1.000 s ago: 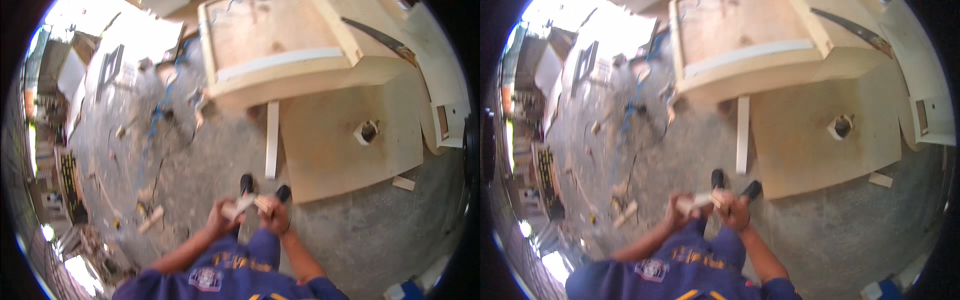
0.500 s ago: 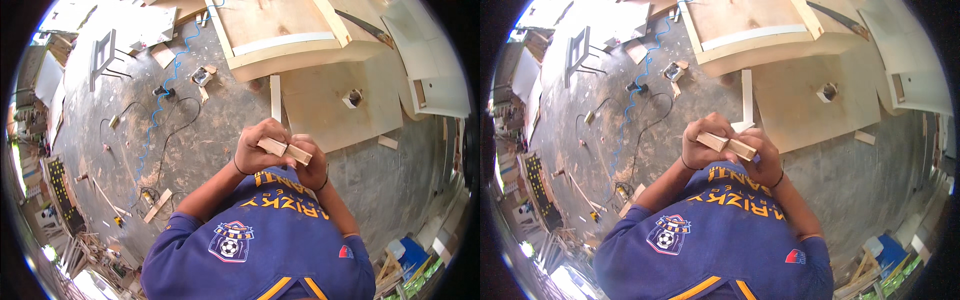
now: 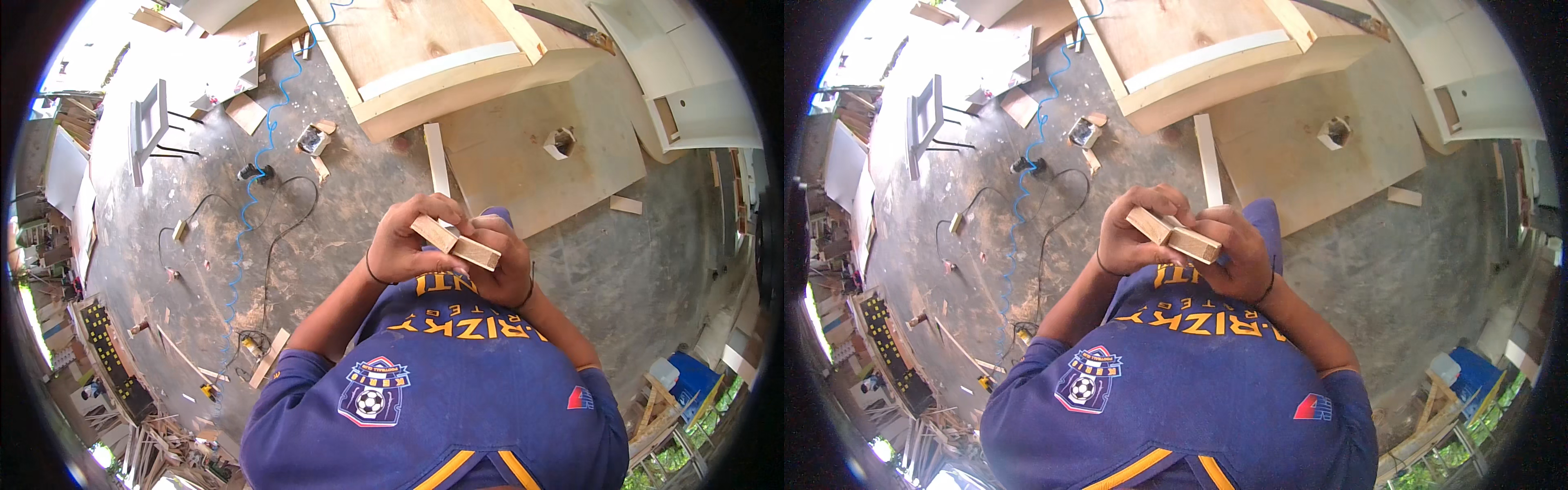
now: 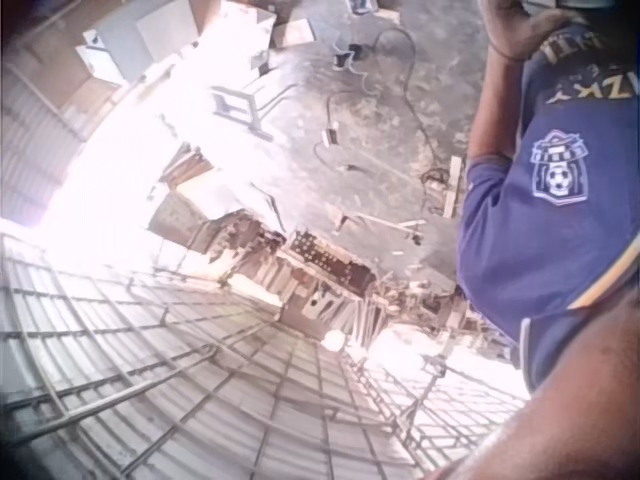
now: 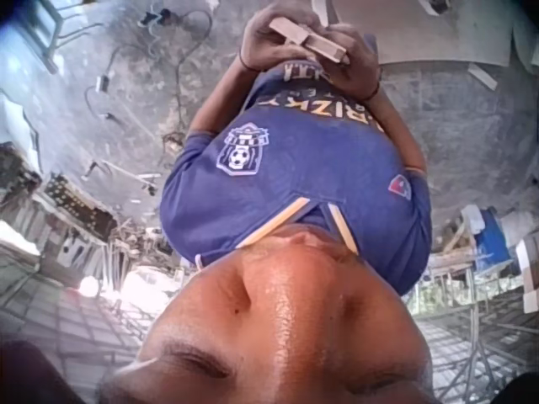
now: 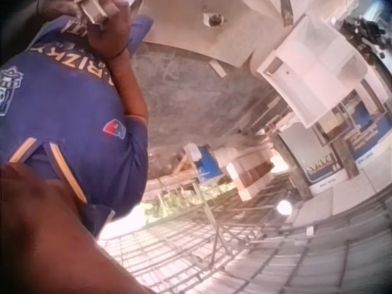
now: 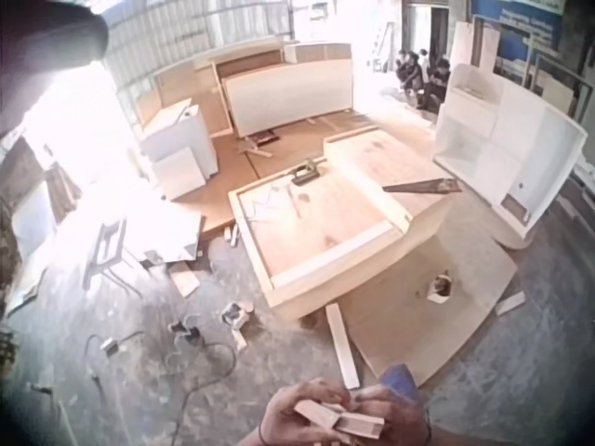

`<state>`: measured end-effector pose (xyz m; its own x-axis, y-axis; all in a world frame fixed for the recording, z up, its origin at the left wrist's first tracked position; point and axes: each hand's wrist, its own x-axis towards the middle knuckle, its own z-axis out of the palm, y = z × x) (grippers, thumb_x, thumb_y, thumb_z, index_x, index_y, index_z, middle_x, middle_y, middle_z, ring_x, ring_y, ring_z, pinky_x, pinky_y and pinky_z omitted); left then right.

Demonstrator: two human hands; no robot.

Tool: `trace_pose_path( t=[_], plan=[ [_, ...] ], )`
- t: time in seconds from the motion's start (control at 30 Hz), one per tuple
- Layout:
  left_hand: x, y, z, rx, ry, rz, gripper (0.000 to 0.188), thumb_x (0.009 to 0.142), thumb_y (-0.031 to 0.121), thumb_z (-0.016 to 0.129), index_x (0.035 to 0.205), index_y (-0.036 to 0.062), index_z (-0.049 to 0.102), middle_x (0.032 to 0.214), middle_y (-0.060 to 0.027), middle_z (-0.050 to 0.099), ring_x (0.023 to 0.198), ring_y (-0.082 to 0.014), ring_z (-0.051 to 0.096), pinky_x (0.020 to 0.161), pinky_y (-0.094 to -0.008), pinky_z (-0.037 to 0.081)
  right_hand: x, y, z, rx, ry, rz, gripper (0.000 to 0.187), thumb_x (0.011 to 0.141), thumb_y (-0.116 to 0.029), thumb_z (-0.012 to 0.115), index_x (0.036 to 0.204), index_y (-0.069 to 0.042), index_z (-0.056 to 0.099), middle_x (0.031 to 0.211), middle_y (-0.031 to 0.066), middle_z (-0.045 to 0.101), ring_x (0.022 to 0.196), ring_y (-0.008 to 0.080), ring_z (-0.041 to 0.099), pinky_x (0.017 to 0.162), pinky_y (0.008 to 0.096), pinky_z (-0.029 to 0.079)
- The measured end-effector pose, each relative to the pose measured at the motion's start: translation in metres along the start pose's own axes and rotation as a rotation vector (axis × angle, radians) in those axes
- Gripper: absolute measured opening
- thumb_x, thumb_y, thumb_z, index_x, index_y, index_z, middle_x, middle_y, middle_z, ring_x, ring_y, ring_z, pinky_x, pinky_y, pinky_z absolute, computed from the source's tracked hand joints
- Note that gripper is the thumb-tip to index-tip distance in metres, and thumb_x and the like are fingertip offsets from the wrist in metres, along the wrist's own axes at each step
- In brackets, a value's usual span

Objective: The person positions and secures wooden slats onto a wooden structure using a pneumatic nail gun and then saws a piece of plywood.

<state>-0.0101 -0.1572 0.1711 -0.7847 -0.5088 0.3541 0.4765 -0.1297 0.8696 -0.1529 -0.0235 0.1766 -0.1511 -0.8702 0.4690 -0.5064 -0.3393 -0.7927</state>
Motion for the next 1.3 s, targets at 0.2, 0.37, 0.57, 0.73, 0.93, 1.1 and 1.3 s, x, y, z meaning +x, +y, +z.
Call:
trace_pose_path(
  t=[0.2,0.37,0.57,0.73,0.93,1.1,1.3],
  plan=[
    [0.045,-0.013,0.017,0.161,-0.111,-0.092,0.031,0.074,0.011,0.083,0.099,0.0042,0.066,0.098,-0.0104,0.066,0.094,-0.0244,0.064,0.081,-0.036,0.05,0.002,0.029,-0.044,0.065,0.03,0.034,0.038,0.08,-0.004,0.072,0.114,-0.004,0.055,0.103,0.0164,0.063,0.089,0.0332,0.064,0.076,0.0381,0.052],
    [0.099,-0.038,0.052,0.294,-0.148,-0.057,0.03,0.074,0.009,0.079,0.1,0.0034,0.068,0.094,-0.012,0.067,0.086,-0.0268,0.065,0.077,-0.0366,0.051,0.012,0.061,-0.107,0.128,0.007,0.001,0.039,0.08,-0.005,0.073,0.114,-0.004,0.054,0.102,0.0165,0.063,0.089,0.0337,0.064,0.077,0.0395,0.052],
    [0.178,-0.062,0.115,0.422,-0.166,-0.016,0.028,0.074,0.01,0.077,0.1,0.0019,0.067,0.094,-0.0134,0.067,0.084,-0.0271,0.065,0.075,-0.037,0.052,0.025,0.093,-0.199,0.198,0.056,0.024,0.036,0.08,-0.009,0.074,0.11,-0.004,0.055,0.101,0.0157,0.063,0.09,0.0329,0.064,0.077,0.0398,0.052],
    [0.233,-0.07,0.16,0.497,-0.139,-0.015,0.027,0.076,0.009,0.075,0.101,0.0023,0.065,0.094,-0.014,0.065,0.084,-0.0272,0.064,0.075,-0.0362,0.051,0.04,0.11,-0.264,0.181,0.08,0.009,0.037,0.078,-0.013,0.077,0.108,-0.005,0.056,0.1,0.0151,0.063,0.089,0.0322,0.064,0.076,0.04,0.052],
    [0.277,-0.084,0.179,0.534,-0.13,0.009,0.029,0.078,0.007,0.074,0.104,0.0029,0.062,0.098,-0.0146,0.063,0.086,-0.0261,0.064,0.076,-0.0352,0.051,0.062,0.125,-0.307,0.254,0.099,0.056,0.036,0.079,-0.013,0.077,0.108,-0.006,0.056,0.099,0.0144,0.064,0.086,0.0311,0.065,0.075,0.0382,0.052],
    [0.304,-0.102,0.163,0.587,-0.051,-0.082,0.028,0.081,0.003,0.073,0.106,0.0038,0.06,0.101,-0.0126,0.061,0.092,-0.0274,0.062,0.08,-0.0351,0.05,0.09,0.16,-0.325,0.219,0.018,0.16,0.03,0.081,-0.007,0.073,0.108,-0.005,0.061,0.103,0.0146,0.067,0.092,0.031,0.067,0.08,0.0374,0.053],
    [0.335,-0.133,0.104,0.585,0.211,-0.21,0.028,0.082,0.002,0.073,0.108,0.0004,0.063,0.108,-0.0112,0.065,0.098,-0.0197,0.065,0.084,-0.0298,0.05,0.078,0.287,-0.329,0.029,0.004,0.539,0.027,0.078,-0.005,0.073,0.105,-0.003,0.066,0.1,0.0144,0.07,0.091,0.0285,0.069,0.08,0.036,0.054]
  ],
)
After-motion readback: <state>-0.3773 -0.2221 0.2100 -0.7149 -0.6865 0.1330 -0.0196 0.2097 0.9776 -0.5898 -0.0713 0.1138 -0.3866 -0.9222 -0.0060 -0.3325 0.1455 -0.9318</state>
